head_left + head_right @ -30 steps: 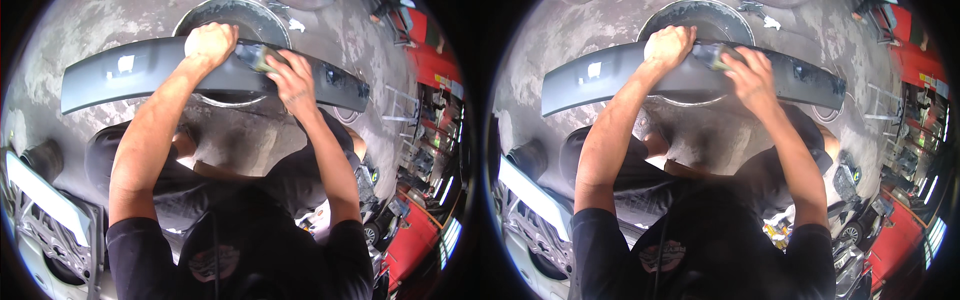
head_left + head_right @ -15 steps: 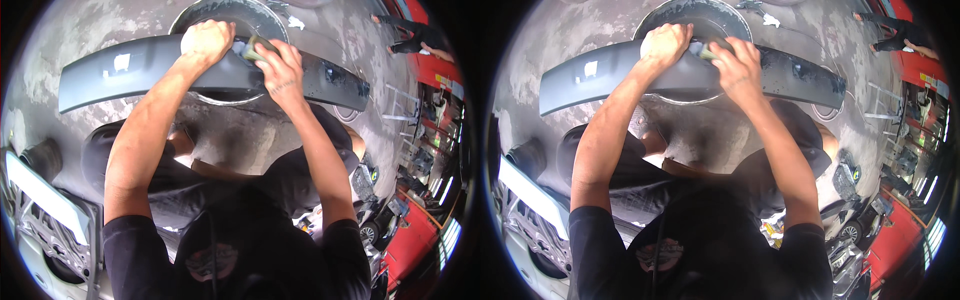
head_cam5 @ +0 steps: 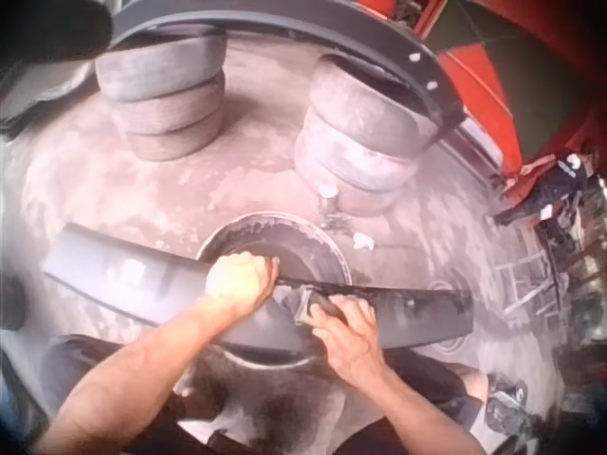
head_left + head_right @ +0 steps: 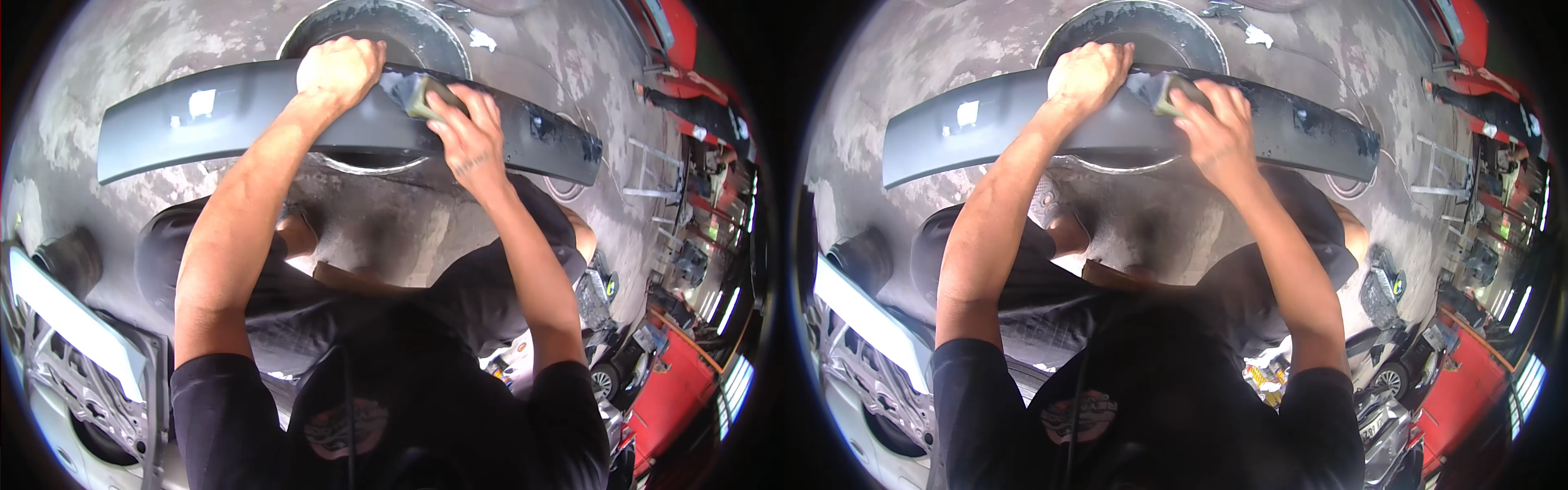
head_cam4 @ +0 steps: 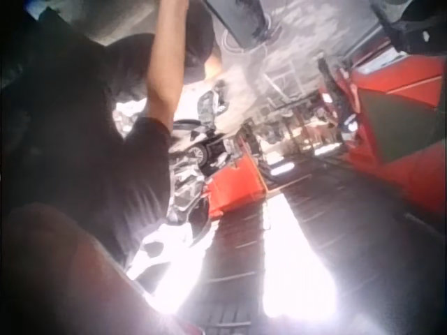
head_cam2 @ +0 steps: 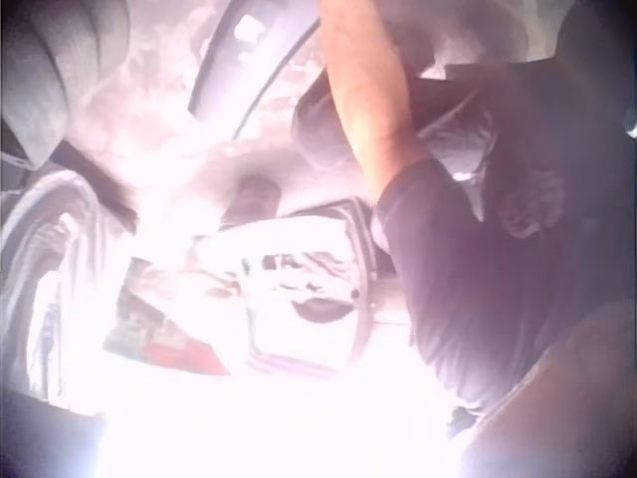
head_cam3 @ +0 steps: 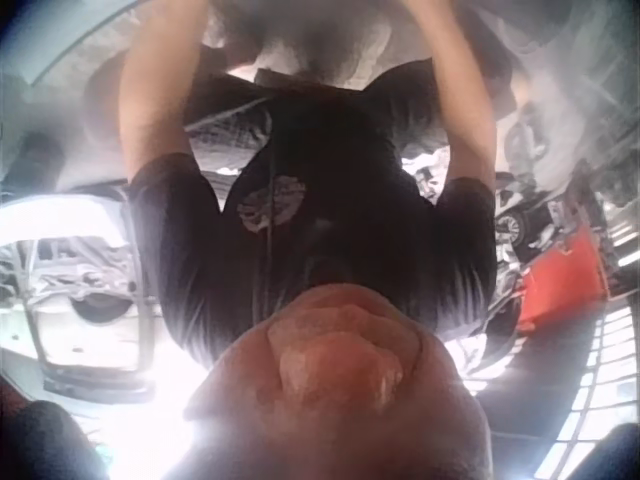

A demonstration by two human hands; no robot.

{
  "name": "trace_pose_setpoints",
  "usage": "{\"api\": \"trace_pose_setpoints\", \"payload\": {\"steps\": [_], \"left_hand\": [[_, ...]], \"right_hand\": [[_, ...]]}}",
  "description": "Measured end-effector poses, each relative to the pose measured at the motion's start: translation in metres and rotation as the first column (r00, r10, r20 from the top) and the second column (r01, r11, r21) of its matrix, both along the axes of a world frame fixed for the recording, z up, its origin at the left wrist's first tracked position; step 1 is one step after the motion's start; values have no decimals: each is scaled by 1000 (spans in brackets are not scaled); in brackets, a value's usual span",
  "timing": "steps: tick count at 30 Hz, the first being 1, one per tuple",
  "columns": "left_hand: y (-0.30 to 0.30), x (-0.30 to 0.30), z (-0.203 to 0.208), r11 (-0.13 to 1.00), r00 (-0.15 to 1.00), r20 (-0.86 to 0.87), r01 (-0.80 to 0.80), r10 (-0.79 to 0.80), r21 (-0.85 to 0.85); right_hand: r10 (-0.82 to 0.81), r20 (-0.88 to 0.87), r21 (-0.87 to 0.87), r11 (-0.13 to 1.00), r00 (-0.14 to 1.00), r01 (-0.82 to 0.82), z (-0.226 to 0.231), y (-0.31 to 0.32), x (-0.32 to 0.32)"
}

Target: The person sits on the floor of a garage and sands a long, curved black car part using a sanding block. They repeatedly dip the block into a bucket of water and rub it along the surface of the part to smooth it.

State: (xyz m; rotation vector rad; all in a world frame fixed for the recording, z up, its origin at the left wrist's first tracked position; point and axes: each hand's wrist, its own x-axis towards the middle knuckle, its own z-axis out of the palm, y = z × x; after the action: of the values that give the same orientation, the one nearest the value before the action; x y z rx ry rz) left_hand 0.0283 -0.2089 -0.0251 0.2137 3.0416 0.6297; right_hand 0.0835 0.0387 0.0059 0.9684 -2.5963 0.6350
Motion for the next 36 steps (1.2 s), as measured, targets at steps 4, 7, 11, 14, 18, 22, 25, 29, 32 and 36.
{"api": "trace_pose_setpoints", "payload": {"steps": [4, 7, 11, 14, 18, 22, 25, 29, 32, 36], "left_hand": [[1, 5, 14, 999, 1000, -25, 3, -4, -41], [-6, -1, -13, 1000, 997, -79, 6, -9, -31], [5, 3, 21, 999, 997, 76, 0, 4, -52], [-1, 4, 9, 1000, 999, -46, -12, 11, -16], [0, 0, 3, 999, 999, 34, -20, 19, 31], [-3, 5, 16, 1000, 1000, 15, -13, 13, 3], [0, 4, 16, 999, 1000, 8, -28, 28, 20], [2, 0, 18, 999, 996, 80, -30, 27, 40], [-3, 0, 3, 1000, 1000, -17, -8, 8, 23], [0, 0, 1, 999, 999, -32, -14, 15, 34]], "right_hand": [[-22, -46, 6, 1000, 999, 23, 1, -14, -16], [-51, -36, -13, 999, 998, 51, 3, -30, -22], [-23, -11, 10, 1000, 1000, 23, 3, 0, 10], [-58, -57, -2, 998, 997, 58, 1, -16, -21], [-64, -4, -18, 998, 998, 64, 0, -12, -7], [-14, -28, 15, 1000, 999, 15, 1, 3, 6], [-118, -28, -12, 993, 993, 118, -2, -20, -25], [-75, 0, 5, 997, 997, 75, 1, 3, 2], [-38, -30, 53, 998, 999, 39, 5, 14, 8], [-118, -40, 3, 993, 992, 118, 2, -5, -24]]}}
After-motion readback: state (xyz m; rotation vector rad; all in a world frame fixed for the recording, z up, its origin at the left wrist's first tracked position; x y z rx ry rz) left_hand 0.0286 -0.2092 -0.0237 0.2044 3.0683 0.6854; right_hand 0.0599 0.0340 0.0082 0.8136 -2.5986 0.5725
